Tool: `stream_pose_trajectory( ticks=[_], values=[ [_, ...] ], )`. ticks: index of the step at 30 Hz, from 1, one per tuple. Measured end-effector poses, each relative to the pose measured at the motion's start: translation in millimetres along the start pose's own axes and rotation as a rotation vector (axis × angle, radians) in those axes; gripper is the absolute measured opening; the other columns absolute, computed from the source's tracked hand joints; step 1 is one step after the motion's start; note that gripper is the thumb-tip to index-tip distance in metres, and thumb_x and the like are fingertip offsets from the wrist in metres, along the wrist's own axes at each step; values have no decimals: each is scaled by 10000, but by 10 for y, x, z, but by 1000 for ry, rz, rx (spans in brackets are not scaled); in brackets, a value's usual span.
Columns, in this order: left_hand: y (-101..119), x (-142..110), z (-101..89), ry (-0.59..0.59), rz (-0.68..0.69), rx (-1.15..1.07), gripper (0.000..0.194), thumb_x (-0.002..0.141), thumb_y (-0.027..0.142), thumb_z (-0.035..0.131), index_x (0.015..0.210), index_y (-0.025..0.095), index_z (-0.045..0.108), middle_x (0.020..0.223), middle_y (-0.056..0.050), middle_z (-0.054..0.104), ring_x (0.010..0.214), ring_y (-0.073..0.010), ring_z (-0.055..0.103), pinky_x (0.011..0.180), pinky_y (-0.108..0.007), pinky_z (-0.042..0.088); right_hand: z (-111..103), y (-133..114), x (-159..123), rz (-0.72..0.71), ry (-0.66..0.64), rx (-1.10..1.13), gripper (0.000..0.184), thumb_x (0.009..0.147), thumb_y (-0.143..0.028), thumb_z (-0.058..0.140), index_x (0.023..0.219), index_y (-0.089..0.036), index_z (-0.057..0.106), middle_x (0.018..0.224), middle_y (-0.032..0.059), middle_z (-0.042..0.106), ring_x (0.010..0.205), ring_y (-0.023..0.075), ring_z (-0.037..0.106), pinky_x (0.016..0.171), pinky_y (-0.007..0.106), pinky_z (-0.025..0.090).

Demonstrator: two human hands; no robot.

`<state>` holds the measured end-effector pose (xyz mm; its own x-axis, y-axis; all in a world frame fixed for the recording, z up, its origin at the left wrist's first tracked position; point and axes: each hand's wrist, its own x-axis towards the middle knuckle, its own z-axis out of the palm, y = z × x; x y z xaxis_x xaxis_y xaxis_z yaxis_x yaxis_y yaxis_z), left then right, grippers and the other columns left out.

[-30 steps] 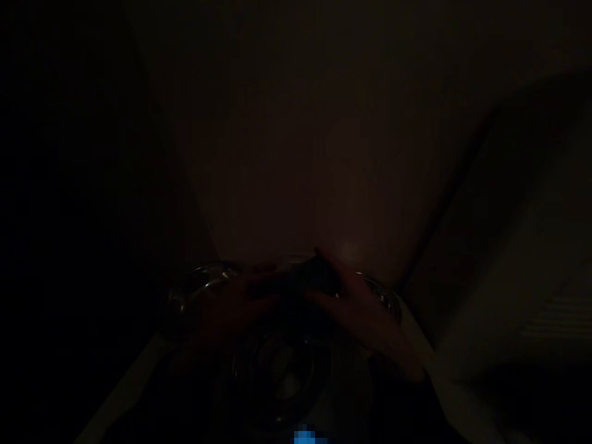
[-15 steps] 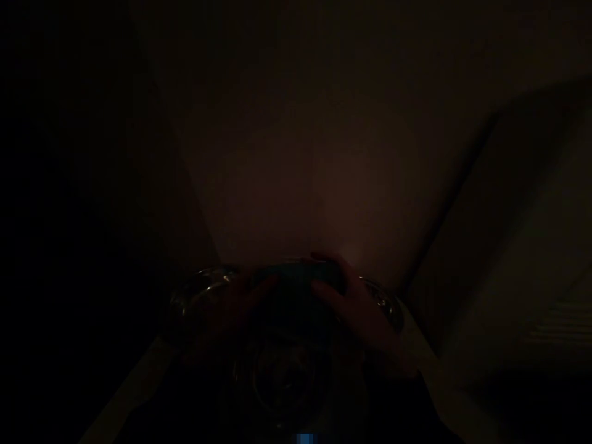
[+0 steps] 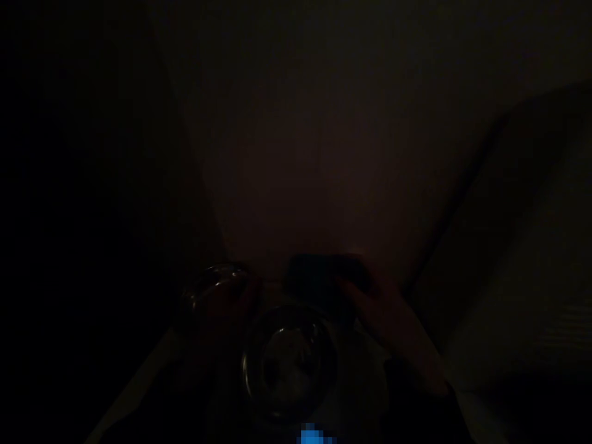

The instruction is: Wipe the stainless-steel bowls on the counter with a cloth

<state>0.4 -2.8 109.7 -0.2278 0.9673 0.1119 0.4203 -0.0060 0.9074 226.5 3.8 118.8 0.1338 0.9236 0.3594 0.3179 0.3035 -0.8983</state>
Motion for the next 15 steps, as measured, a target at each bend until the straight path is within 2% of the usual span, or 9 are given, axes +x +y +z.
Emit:
stream_pose_trajectory(
  ticks=[2,4,6,8,11,15],
  values=[
    [-185,-88,0,-62,39,100,371,795,506,512,701,180,661,767,-70,706,779,-235,644,695,-325,478,-48,-9,-13,-52,-2,-60,324,670,-409,664,952,-251,691,907,40,715,866,269,654,743,393,536],
    [-399,-181,6,0,54,93,321,780,490,540,742,202,677,798,-69,712,849,-250,641,764,-345,469,-82,-9,-29,-87,-16,-118,302,675,-386,650,945,-256,691,896,38,714,850,273,656,737,397,534],
    [-605,-263,11,34,73,80,306,763,478,569,846,207,685,875,-89,720,935,-270,635,814,-361,458,-110,9,-46,-114,-42,-178,305,685,-371,630,963,-258,687,907,40,713,826,274,660,716,395,536],
    [-762,-323,10,78,22,116,379,771,492,555,998,208,664,1033,-116,701,1063,-293,600,869,-388,437,-133,39,-59,-147,-76,-227,325,703,-379,599,992,-255,680,919,46,714,793,271,664,691,394,540],
    [-864,-356,-5,31,-111,200,466,808,504,492,1113,178,626,1162,-163,652,1118,-315,576,902,-416,426,-158,71,-74,-188,-124,-286,355,737,-390,553,1043,-242,655,936,56,712,780,265,669,680,397,548],
    [-838,-335,-43,-84,-249,249,502,836,489,448,1196,165,579,1253,-166,602,1148,-307,562,929,-408,423,-172,51,-89,-197,-225,-383,362,796,-352,507,1119,-220,605,990,58,700,834,250,670,720,396,551]
  ],
)
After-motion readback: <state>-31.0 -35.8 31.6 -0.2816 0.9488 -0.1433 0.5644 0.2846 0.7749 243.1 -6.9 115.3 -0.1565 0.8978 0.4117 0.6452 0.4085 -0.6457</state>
